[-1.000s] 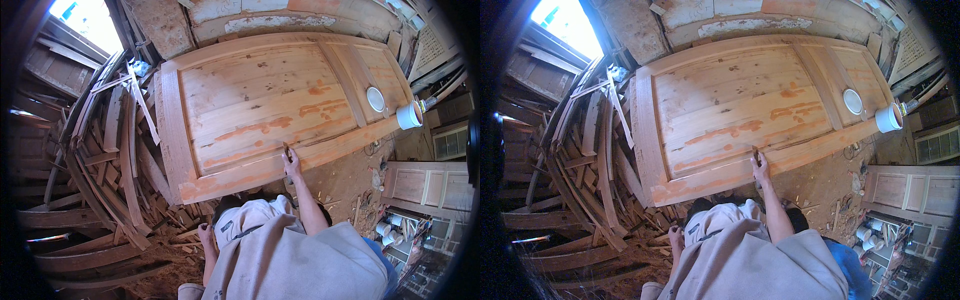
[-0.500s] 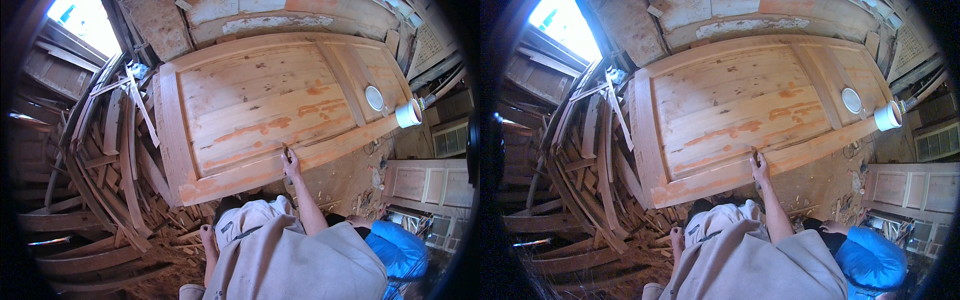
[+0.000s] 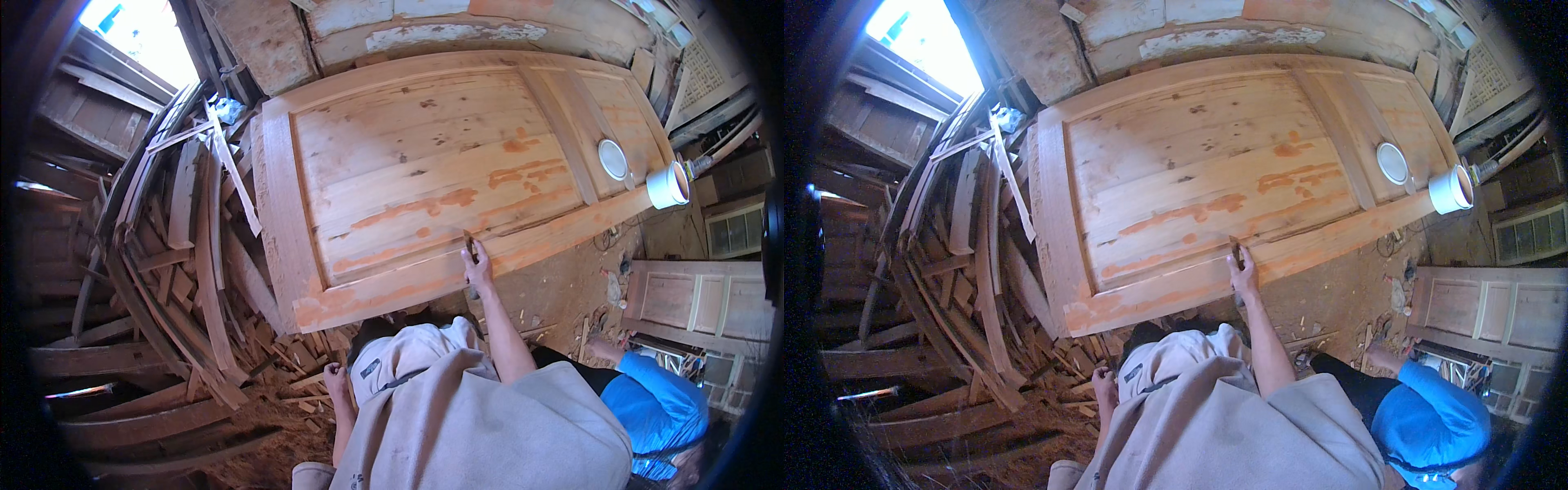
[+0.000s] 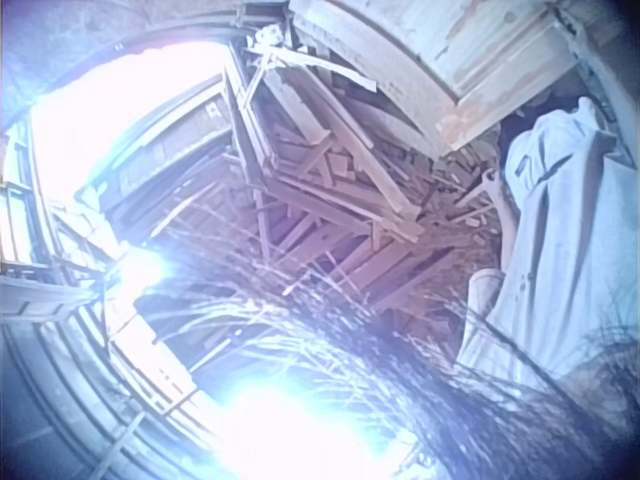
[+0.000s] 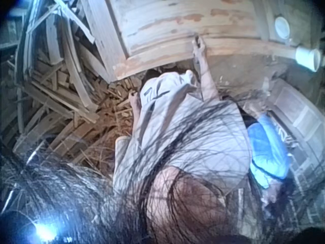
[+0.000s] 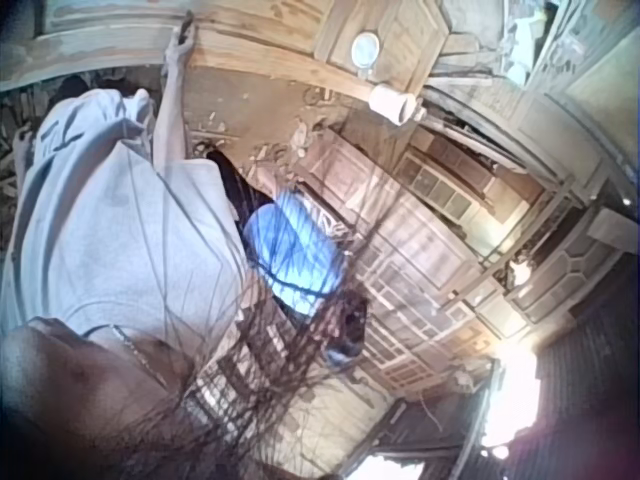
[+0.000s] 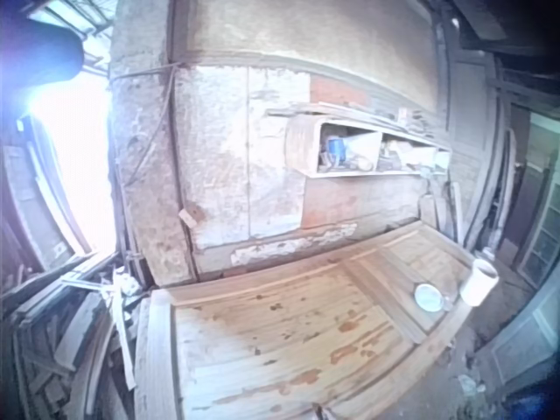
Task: The person applies a wood filler or stain to a wooden door using a scraper and a brush, working the material into the wood grain.
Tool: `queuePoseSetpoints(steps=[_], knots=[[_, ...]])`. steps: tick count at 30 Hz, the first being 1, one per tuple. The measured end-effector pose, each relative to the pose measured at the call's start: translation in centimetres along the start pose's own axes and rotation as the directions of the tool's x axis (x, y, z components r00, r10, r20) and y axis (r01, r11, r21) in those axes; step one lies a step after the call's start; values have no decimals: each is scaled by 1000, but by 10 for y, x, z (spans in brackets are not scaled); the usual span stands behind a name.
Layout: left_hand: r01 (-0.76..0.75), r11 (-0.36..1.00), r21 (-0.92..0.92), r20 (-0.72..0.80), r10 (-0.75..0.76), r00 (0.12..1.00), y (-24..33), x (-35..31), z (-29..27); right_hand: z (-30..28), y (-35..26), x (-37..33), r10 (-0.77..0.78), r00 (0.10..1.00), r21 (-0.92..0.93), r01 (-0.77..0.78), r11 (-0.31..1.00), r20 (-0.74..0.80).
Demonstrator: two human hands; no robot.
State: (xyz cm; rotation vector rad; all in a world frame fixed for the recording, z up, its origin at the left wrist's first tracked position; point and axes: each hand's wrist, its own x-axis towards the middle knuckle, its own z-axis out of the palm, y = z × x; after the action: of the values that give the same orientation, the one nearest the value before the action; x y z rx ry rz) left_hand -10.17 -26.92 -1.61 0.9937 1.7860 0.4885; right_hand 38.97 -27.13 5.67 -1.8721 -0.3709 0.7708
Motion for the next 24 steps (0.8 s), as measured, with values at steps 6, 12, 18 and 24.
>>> queuePoseSetpoints(steps=[6,12,18,24], knots=[[34,999,9,56,-34,998,30,-12,0,-1,5,-1,-2,1000,-21,1,1000,-11],[12,999,37,39,-13,999,14,-1,-2,0,2,-4,13,1000,-3,-13,1000,-11],[15,1000,-21,115,-13,993,-2,9,-5,19,16,1,-92,995,-91,89,992,-27],[41,996,-74,46,-37,998,-9,12,-22,75,-7,-25,-197,976,-298,216,930,93]])
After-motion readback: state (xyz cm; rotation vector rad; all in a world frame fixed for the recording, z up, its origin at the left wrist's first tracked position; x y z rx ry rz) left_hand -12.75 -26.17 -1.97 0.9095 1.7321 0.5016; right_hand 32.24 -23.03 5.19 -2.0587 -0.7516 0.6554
